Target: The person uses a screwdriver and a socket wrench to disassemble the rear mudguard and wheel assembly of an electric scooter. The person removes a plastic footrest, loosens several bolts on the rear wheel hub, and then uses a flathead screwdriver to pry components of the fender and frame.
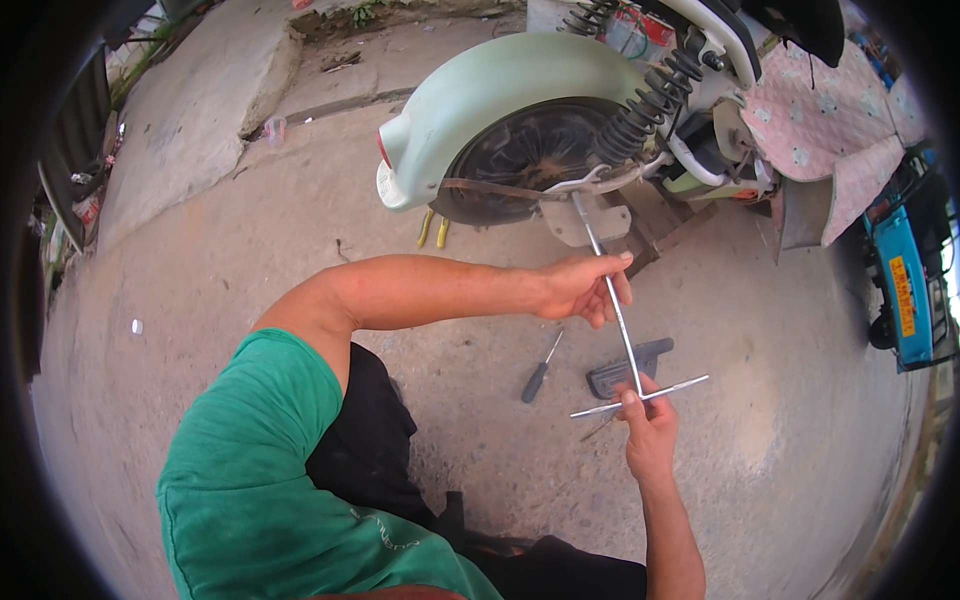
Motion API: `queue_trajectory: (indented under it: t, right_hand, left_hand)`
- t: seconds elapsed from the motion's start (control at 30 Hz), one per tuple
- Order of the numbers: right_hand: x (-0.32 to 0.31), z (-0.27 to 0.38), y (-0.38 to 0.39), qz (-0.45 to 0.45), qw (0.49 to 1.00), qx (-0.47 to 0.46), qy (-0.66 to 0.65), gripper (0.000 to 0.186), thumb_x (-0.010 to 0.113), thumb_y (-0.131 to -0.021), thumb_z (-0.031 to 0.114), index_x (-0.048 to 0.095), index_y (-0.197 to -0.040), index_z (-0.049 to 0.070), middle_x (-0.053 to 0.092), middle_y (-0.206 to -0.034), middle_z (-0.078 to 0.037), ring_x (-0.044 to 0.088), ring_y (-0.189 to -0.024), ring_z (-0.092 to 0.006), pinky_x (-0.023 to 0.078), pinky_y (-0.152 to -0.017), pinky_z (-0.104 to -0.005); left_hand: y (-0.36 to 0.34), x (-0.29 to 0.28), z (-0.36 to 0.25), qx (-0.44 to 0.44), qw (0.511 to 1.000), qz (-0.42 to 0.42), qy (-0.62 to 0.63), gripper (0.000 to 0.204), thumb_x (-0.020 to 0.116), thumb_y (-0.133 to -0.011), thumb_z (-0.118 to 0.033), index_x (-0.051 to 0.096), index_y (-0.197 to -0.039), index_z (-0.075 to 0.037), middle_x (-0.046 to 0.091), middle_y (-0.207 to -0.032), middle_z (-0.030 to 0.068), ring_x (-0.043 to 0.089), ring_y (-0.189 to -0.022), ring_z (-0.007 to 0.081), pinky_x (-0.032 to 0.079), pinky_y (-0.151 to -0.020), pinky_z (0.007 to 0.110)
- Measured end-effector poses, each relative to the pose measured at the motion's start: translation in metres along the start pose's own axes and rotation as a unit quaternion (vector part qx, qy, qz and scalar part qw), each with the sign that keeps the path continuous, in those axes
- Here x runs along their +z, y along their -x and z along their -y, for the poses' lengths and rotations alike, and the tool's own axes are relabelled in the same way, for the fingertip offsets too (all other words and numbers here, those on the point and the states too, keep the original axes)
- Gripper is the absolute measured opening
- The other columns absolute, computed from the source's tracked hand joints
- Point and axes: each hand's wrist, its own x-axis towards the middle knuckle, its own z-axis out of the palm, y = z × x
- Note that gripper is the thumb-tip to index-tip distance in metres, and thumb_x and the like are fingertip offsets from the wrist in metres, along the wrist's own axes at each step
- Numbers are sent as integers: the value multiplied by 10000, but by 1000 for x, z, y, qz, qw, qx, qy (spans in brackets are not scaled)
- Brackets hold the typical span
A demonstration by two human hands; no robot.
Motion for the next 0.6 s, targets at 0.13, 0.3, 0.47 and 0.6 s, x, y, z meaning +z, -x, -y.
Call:
queue_trajectory:
  t: [0.13, 0.3, 0.47, 0.6]
  right_hand:
    - [-1, 35, -3, -12, 829, -359, 429, 360, 750, -807, -2, 681, -1159, 17, 681, -1028, -170, 653, -972, -374, 529, -848, -428]
    - [-2, 42, 1, -58, 855, -325, 399, 314, 721, -815, -17, 684, -1125, 18, 690, -1000, -142, 658, -943, -338, 528, -833, -415]
    - [-47, 13, 3, -4, 986, 93, 137, 245, 614, -1008, 269, 662, -1057, 33, 720, -917, -114, 701, -794, -238, 536, -723, -342]
    - [-27, 13, 8, 125, 938, 257, -197, 557, 539, -1035, 529, 639, -1240, 21, 726, -1027, -145, 717, -896, -257, 564, -776, -366]
  left_hand:
    - [1, -3, -1, -8, 1000, -1, -11, 549, 437, -1089, -501, 665, -951, -21, 675, -861, 86, 680, -633, 176, 579, -548, 322]
    - [1, -3, -1, -6, 1000, -21, -17, 579, 407, -1091, -529, 657, -958, -23, 672, -858, 92, 674, -634, 185, 575, -553, 320]
    - [-1, 1, 0, -6, 999, -18, -27, 606, 390, -1090, -548, 658, -956, -21, 673, -862, 101, 671, -631, 204, 567, -552, 326]
    - [0, 3, 0, -5, 1000, -17, -25, 614, 392, -1086, -557, 660, -952, -21, 671, -851, 101, 671, -633, 212, 563, -552, 332]
